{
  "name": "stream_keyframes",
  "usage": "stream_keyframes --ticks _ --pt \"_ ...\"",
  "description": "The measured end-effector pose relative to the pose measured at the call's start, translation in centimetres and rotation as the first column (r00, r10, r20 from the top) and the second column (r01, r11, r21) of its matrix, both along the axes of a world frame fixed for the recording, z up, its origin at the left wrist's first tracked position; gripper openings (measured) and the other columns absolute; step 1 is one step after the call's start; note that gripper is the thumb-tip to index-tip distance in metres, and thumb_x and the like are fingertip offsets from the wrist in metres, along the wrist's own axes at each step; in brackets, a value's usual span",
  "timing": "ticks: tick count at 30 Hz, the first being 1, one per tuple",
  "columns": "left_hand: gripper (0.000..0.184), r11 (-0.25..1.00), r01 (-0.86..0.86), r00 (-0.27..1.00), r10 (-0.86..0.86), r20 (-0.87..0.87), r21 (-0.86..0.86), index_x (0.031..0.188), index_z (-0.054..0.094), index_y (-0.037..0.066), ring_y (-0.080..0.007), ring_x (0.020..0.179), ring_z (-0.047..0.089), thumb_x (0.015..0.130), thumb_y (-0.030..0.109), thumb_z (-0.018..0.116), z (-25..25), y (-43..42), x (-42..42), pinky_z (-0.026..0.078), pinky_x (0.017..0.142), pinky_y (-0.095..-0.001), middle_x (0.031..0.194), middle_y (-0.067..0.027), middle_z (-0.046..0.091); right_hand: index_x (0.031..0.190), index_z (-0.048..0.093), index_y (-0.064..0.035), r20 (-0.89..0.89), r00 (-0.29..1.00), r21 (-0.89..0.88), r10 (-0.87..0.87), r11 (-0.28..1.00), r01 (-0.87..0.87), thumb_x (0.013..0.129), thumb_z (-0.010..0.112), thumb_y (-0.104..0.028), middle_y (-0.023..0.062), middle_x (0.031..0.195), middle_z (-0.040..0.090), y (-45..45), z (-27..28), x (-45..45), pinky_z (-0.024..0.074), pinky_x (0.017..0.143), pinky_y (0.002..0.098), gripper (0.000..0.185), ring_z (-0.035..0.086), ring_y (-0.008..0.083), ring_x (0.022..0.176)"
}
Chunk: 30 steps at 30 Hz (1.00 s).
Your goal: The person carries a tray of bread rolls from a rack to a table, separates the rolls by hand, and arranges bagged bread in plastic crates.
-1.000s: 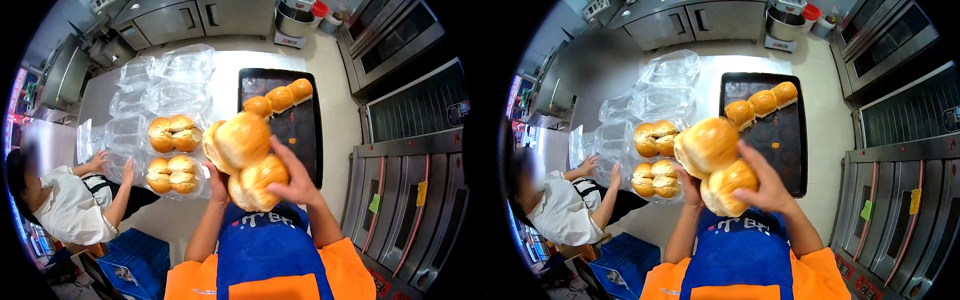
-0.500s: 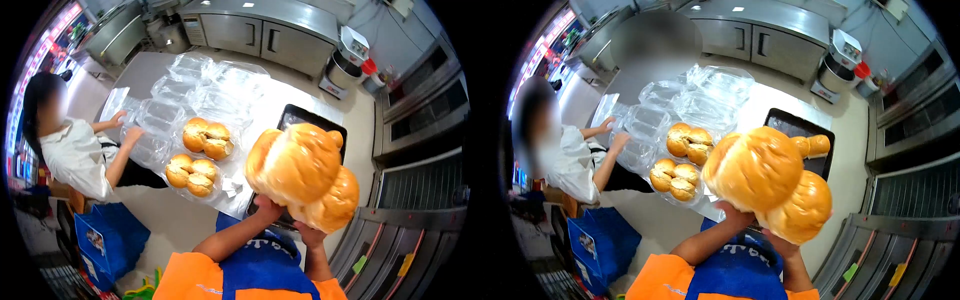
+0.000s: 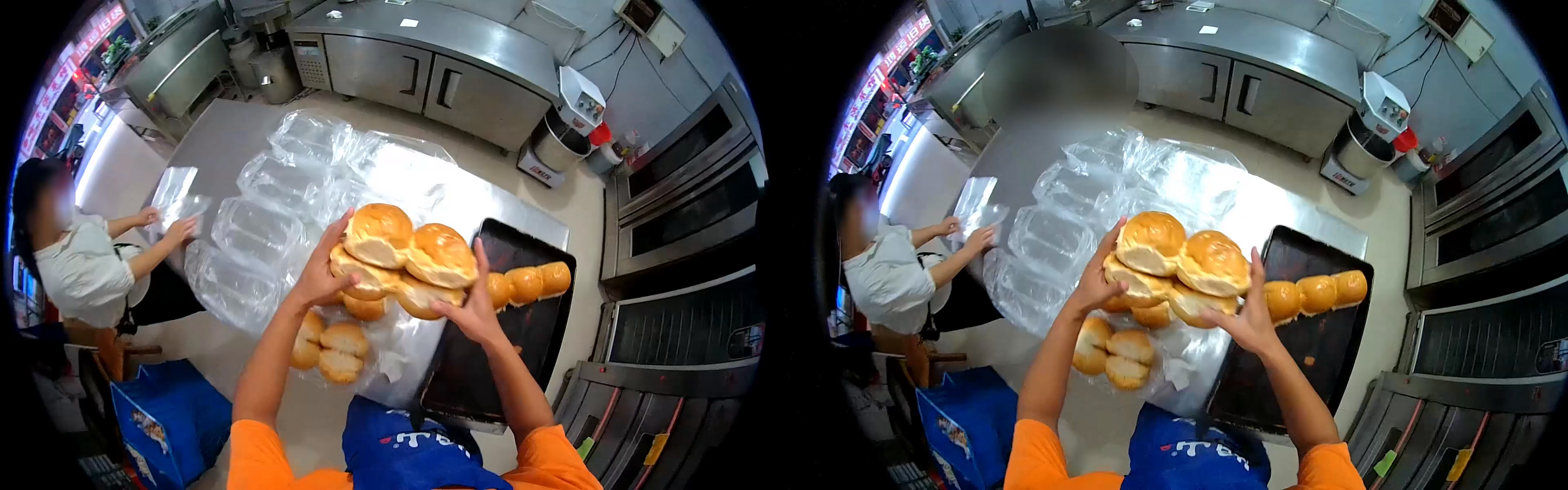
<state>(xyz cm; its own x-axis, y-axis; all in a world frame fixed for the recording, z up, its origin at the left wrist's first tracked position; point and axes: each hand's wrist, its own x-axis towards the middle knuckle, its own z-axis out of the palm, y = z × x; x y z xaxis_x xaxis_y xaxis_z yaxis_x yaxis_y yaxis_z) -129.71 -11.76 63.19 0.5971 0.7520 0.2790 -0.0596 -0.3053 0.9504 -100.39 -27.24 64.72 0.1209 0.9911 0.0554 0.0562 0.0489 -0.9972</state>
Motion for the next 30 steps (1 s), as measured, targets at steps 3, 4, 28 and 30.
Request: stream_keyframes --ticks 3,4,28,30 --pt "0.09 0.981 -0.082 0.997 0.078 -0.025 -0.177 0.162 0.034 0.01 -0.0235 0.14 0.047 0.093 0.045 0.078 -3.1 7.3 -0.8 0.037 0.118 -0.0367 0.156 -0.0123 0.047 0.166 0.0 -0.0044 0.12 0.989 -0.036 0.082 0.996 -0.078 0.082 0.089 -0.029 0.0247 0.16 0.036 9.0 -3.5 -1.5 0.0352 0.121 0.0461 0.125 0.041 0.0362 0.146" --pt "0.077 0.958 -0.109 0.993 0.095 -0.064 -0.265 0.159 0.039 0.01 -0.0224 0.137 0.05 0.098 0.04 0.073 -4.7 9.2 -1.0 0.04 0.115 -0.0356 0.151 -0.0123 0.052 0.166 0.004 -0.0054 0.126 0.988 -0.104 0.091 0.991 -0.078 0.083 0.089 -0.031 0.0246 0.16 0.036 11.4 -5.2 -1.7 0.0362 0.121 0.0461 0.121 0.041 0.0361 0.147" --pt "0.071 0.977 -0.198 0.616 0.191 -0.764 0.084 0.158 0.038 0.013 -0.045 0.123 0.06 0.104 0.058 0.05 -14.5 17.9 1.5 0.049 0.101 -0.0512 0.135 -0.0265 0.063 0.154 0.038 0.0007 0.779 0.627 -0.23 -0.02 0.921 0.315 0.095 0.072 -0.039 0.0283 0.138 0.059 17.8 -12.4 -3.2 0.0568 0.089 0.0478 0.079 0.067 0.043 0.111" --pt "0.07 0.979 -0.191 0.631 0.182 -0.754 0.076 0.157 0.039 0.014 -0.0443 0.124 0.061 0.104 0.057 0.05 -14.8 18.1 1.2 0.049 0.101 -0.0507 0.135 -0.0261 0.063 0.141 0.055 -0.0016 0.789 0.607 -0.194 -0.091 0.901 0.388 0.098 0.069 -0.03 0.0246 0.121 0.069 18.4 -12.2 -2.5 0.0573 0.083 0.0478 0.054 0.071 0.0409 0.098"
